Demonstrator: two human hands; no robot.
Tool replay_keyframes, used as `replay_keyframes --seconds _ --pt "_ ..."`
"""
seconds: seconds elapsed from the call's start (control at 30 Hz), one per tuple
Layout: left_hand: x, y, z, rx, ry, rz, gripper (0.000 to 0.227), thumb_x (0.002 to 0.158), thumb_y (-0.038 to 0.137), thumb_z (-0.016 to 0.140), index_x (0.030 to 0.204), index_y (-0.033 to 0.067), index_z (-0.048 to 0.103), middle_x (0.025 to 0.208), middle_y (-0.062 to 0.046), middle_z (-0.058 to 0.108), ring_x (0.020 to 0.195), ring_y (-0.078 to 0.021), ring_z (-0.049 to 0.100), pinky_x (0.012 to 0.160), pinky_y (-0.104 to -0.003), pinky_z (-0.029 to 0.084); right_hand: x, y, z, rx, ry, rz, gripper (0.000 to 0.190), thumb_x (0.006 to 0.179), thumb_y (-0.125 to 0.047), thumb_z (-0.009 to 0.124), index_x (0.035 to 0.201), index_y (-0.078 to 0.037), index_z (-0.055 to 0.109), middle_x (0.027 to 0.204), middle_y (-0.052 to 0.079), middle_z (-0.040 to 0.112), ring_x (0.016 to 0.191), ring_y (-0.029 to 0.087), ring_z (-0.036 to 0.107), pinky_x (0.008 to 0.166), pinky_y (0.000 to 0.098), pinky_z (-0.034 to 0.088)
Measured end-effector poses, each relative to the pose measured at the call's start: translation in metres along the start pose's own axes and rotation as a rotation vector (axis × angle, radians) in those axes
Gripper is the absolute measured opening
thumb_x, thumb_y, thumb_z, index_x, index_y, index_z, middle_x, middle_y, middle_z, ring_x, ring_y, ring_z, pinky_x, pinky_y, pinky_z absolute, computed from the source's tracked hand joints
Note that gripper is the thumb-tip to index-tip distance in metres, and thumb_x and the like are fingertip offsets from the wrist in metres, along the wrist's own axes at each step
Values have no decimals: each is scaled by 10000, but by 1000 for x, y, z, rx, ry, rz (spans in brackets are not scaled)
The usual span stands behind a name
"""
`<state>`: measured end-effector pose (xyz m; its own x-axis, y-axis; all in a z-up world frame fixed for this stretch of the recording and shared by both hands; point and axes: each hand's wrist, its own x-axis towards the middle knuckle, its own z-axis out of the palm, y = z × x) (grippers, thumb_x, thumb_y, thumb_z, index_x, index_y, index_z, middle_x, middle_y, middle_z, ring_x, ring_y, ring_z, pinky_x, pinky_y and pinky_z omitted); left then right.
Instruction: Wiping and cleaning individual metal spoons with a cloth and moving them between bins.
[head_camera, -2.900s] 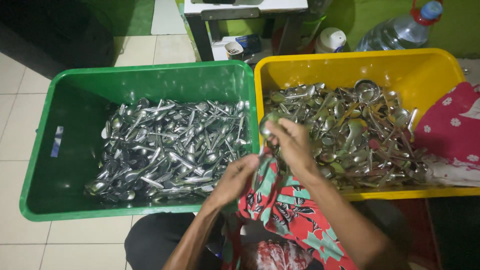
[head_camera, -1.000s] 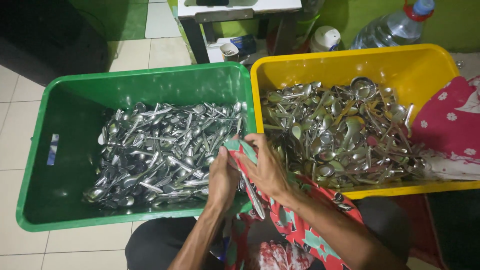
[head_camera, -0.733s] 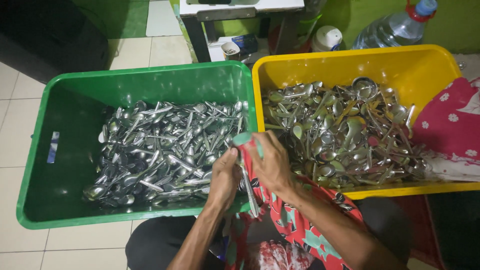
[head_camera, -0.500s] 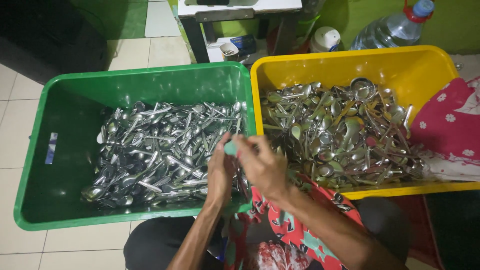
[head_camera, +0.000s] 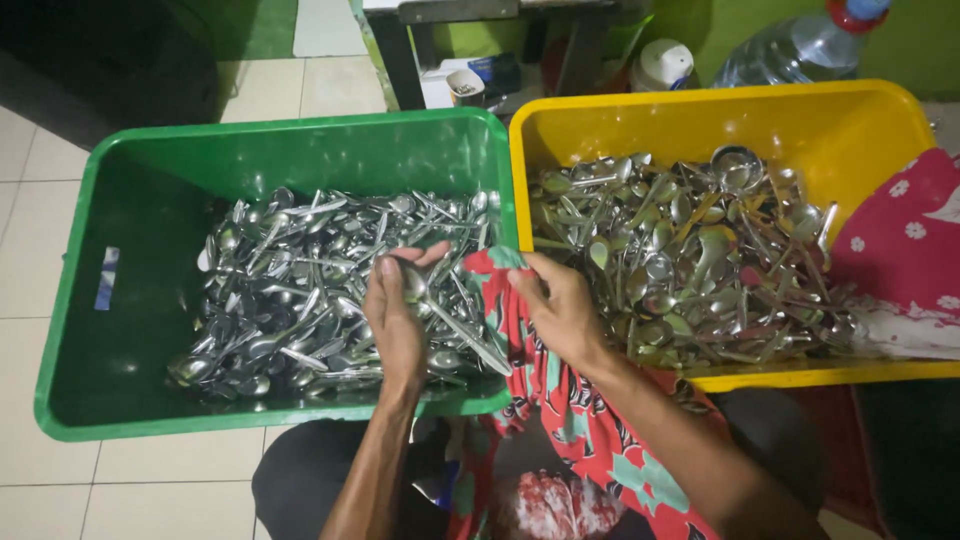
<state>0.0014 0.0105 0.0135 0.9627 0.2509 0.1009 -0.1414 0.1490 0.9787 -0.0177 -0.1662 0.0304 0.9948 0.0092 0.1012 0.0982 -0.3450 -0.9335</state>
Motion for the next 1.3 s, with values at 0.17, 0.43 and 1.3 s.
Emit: replay_keyframes --seconds 0.17,0.43,1.3 --pt "-4 -9 4 40 -7 -101 397 1127 263 264 1101 45 594 1141 -187 749 1094 -239 668 1077 -466 400 3 11 9 411 -131 196 356 1010 -130 554 1338 -48 665 1264 210 709 1190 336 651 1031 496 461" --pt "-24 1 29 176 -96 -75 380 1118 218 296 1003 42 612 993 -190 788 950 -295 710 943 -454 455 -12 42 41 242 -258 158 278 1001 -203 632 1186 -13 716 1096 174 758 1094 269 689 945 444 533" --pt "106 36 26 500 -617 100 448 1023 326 478 1368 43 521 1297 -236 678 1022 -327 776 623 -317 673 -41 34 49 -152 -703 85 109 934 -155 656 895 -89 578 683 13 611 497 148 528 446 340 484"
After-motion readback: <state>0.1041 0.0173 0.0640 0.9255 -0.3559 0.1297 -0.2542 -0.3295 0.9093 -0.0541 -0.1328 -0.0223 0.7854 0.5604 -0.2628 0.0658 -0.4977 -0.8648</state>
